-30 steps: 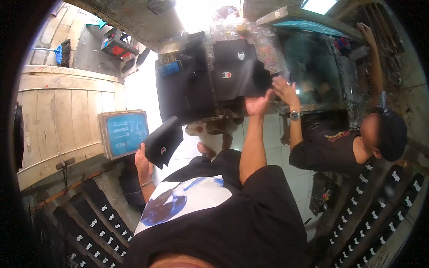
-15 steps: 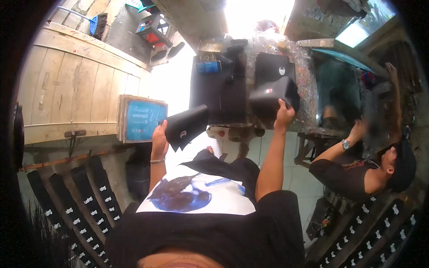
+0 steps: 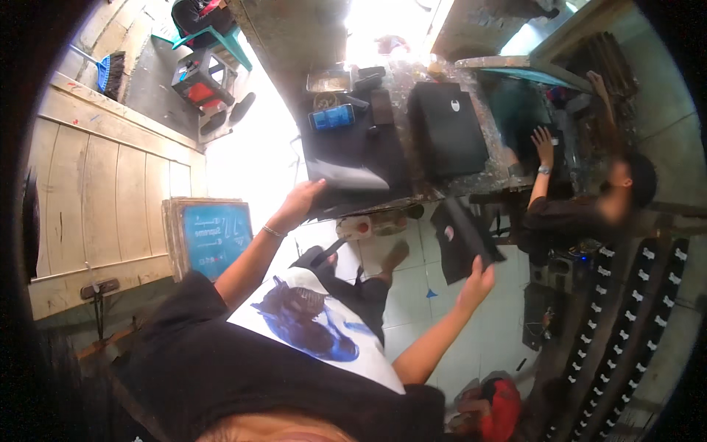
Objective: The person picks up printed black fabric items from a stack and hangs them on a rack for drying, placing each item individually on an overhead hanging system.
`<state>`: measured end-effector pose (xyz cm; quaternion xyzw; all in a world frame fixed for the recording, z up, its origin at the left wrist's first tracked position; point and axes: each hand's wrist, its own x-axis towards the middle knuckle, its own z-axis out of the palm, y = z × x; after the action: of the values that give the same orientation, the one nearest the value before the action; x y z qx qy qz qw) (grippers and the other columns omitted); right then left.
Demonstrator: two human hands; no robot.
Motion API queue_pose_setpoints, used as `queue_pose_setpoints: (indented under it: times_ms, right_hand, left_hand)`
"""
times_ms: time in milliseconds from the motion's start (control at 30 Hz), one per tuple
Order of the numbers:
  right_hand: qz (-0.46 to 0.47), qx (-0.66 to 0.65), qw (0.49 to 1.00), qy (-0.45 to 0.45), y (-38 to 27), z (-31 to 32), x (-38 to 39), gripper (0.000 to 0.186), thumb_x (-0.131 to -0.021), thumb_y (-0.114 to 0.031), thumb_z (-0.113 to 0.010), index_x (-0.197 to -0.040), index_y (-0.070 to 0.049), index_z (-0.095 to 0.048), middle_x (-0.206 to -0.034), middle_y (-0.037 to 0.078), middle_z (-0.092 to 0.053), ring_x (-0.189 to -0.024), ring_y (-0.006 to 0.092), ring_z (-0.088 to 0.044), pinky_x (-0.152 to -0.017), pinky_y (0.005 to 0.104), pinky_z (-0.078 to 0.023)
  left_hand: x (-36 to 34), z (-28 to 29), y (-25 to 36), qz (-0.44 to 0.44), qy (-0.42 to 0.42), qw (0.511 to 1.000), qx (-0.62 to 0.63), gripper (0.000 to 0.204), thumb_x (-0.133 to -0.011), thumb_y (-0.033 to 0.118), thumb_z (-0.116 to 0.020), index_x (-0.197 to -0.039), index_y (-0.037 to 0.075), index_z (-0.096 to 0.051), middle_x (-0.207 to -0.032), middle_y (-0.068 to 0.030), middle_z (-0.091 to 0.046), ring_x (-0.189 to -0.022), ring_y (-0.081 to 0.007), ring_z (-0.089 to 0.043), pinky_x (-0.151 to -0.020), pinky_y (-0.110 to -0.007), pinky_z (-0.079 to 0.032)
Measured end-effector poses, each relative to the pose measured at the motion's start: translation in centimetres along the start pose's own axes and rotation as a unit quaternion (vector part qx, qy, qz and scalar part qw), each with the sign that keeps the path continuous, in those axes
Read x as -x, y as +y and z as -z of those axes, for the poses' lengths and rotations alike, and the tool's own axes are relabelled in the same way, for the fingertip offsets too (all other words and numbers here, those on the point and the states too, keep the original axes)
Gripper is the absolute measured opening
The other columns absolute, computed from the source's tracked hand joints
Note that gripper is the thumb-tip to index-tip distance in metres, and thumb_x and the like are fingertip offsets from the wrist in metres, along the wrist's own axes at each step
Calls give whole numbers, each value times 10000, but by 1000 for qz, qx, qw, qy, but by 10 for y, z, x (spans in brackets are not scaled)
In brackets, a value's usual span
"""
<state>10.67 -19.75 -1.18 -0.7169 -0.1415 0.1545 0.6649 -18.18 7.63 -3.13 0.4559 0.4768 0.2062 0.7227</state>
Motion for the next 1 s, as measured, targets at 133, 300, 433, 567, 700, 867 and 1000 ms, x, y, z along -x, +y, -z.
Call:
queue_pose_setpoints:
  times_ms: [133,300,433,567,700,867,1000]
  right_hand:
    - [-39,38,992,115,25,37,120,180,-852,-94,-551,-941,59,-585,-898,55,-599,-807,130,-544,-757,265,-436]
    - [-136,183,945,236,49,104,239,171,-804,-139,-613,-700,-8,-578,-602,-58,-456,-581,51,-392,-525,237,-328]
    - [-108,150,908,376,-11,139,340,191,-805,-136,-605,-683,-4,-542,-568,-62,-395,-559,47,-342,-505,232,-285]
    - [-60,79,853,512,-22,161,479,140,-805,-125,-604,-753,5,-593,-600,-64,-448,-555,42,-348,-500,222,-283]
    - [-110,-26,790,603,-23,162,641,149,-826,-83,-583,-906,29,-639,-717,-38,-557,-644,42,-463,-574,208,-367]
    - [-112,13,701,704,7,137,815,154,-828,-92,-557,-878,43,-614,-708,-28,-555,-632,56,-456,-556,213,-368]
    - [-290,127,588,744,-4,111,915,224,-797,-82,-586,-614,-22,-471,-613,-78,-407,-579,36,-351,-496,232,-294]
  left_hand:
    - [21,-10,18,24,-108,987,-119,294,-915,297,-493,-825,29,-574,-690,42,-471,-610,-63,-398,-571,-241,-380]
    - [36,-49,-13,35,-271,961,36,278,-907,250,-504,-968,3,-616,-912,-52,-637,-807,-119,-588,-748,-231,-447]
    - [62,-96,-65,-430,-329,747,-386,307,-816,-46,-434,-1087,-24,-577,-1021,-182,-600,-983,-270,-558,-871,-317,-421]
    - [108,-146,-120,-58,-506,834,-210,443,-712,-126,-403,-1112,-24,-564,-1057,-245,-560,-1004,-360,-528,-912,-357,-402]
    - [228,-173,-158,-470,-547,549,-423,441,-657,-111,-462,-1072,-24,-584,-1000,-245,-564,-959,-376,-530,-872,-390,-413]
    - [323,-190,-254,-357,-676,567,-307,327,-730,-80,-485,-1038,-22,-577,-821,-176,-559,-786,-318,-531,-720,-370,-435]
    - [442,-197,-298,97,-706,654,-255,189,-877,128,-497,-891,-44,-572,-728,-76,-522,-665,-199,-507,-616,-326,-433]
